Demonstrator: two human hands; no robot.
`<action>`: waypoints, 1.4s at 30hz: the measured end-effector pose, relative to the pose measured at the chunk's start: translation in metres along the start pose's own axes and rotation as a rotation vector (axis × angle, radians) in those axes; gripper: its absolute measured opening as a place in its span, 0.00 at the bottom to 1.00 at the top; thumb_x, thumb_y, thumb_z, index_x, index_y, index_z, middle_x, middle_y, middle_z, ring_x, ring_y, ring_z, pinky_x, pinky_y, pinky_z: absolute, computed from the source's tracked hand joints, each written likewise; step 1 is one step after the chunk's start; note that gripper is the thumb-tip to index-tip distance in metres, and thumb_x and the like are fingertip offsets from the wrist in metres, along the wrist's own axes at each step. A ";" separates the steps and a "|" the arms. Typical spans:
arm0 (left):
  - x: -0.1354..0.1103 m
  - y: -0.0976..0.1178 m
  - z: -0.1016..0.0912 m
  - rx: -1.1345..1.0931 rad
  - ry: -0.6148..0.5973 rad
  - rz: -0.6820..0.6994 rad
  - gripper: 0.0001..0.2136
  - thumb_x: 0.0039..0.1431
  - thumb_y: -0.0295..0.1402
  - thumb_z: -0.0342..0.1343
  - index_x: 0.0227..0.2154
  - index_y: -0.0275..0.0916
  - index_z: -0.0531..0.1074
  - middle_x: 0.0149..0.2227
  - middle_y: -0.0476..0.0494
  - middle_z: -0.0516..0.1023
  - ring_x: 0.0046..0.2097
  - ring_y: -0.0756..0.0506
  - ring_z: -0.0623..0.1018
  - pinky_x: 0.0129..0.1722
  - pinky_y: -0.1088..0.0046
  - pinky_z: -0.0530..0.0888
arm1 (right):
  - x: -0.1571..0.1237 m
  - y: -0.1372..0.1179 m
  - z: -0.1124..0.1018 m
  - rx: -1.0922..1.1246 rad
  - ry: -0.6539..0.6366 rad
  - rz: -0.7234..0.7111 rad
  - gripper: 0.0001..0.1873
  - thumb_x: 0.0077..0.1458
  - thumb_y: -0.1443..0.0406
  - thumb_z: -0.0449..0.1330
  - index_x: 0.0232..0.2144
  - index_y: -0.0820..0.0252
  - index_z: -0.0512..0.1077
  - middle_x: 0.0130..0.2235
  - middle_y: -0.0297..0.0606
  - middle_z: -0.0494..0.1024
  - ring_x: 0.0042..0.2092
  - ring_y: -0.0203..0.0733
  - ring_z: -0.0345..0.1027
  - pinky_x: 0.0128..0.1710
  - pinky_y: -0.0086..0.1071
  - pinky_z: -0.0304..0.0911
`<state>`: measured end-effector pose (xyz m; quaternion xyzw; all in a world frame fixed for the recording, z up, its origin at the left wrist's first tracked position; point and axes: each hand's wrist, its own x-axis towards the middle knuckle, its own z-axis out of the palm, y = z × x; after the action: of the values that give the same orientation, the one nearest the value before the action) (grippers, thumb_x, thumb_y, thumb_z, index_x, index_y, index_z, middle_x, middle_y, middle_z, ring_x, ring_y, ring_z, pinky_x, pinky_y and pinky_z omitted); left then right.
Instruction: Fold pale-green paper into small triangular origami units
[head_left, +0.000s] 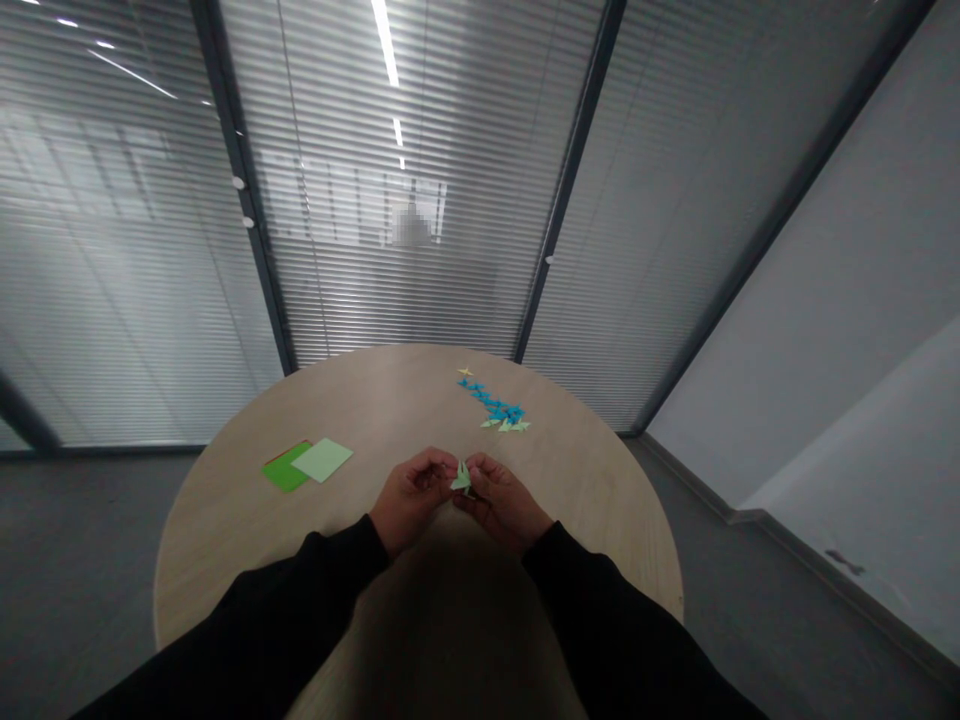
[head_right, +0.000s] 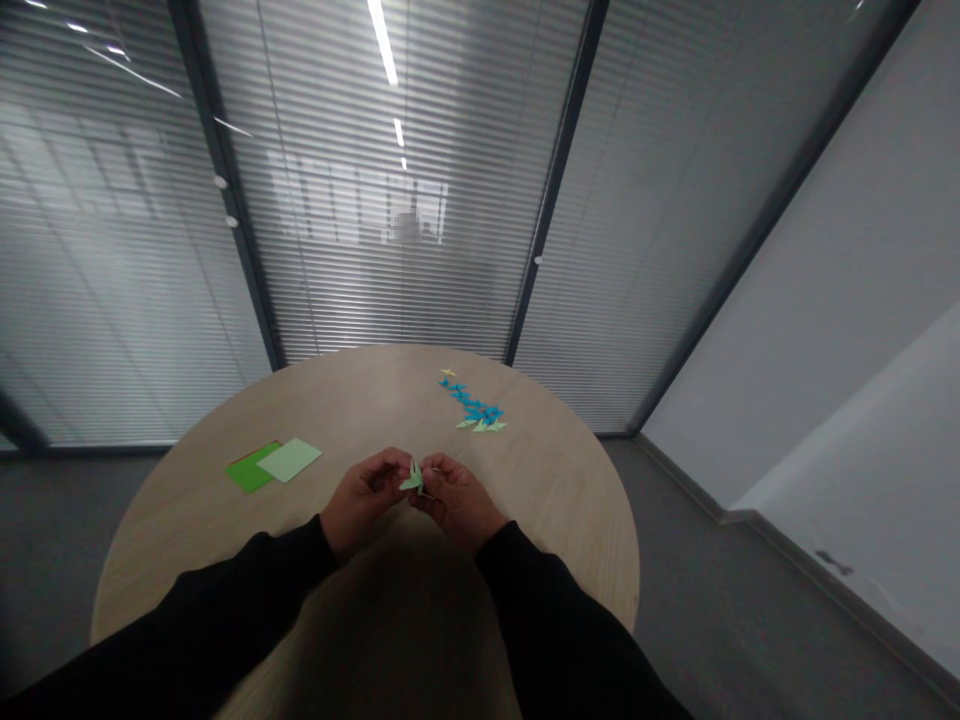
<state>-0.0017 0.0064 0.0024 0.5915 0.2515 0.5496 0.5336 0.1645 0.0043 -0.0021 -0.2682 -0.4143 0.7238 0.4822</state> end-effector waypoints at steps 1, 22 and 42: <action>0.000 0.000 0.001 -0.028 -0.006 -0.006 0.14 0.49 0.40 0.69 0.31 0.37 0.74 0.29 0.49 0.73 0.32 0.50 0.72 0.35 0.73 0.70 | 0.001 0.001 0.000 0.009 -0.008 -0.001 0.21 0.43 0.55 0.74 0.31 0.57 0.69 0.34 0.32 0.75 0.36 0.34 0.71 0.39 0.29 0.68; -0.001 -0.013 0.000 -0.316 0.004 -0.180 0.14 0.46 0.31 0.71 0.35 0.37 0.74 0.31 0.49 0.77 0.32 0.51 0.75 0.37 0.73 0.70 | 0.008 0.006 0.003 -0.082 0.033 -0.091 0.20 0.44 0.54 0.72 0.28 0.57 0.68 0.32 0.34 0.77 0.32 0.36 0.70 0.38 0.34 0.70; -0.001 -0.009 0.001 0.060 0.067 -0.178 0.14 0.53 0.42 0.64 0.36 0.38 0.72 0.25 0.53 0.70 0.27 0.51 0.67 0.29 0.75 0.65 | -0.004 -0.018 0.002 -1.168 0.108 -0.784 0.10 0.63 0.65 0.56 0.46 0.56 0.74 0.44 0.42 0.73 0.41 0.41 0.69 0.41 0.35 0.68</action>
<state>0.0019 0.0081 -0.0063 0.5637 0.3372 0.5117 0.5538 0.1730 0.0039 0.0144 -0.3498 -0.7766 0.1414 0.5045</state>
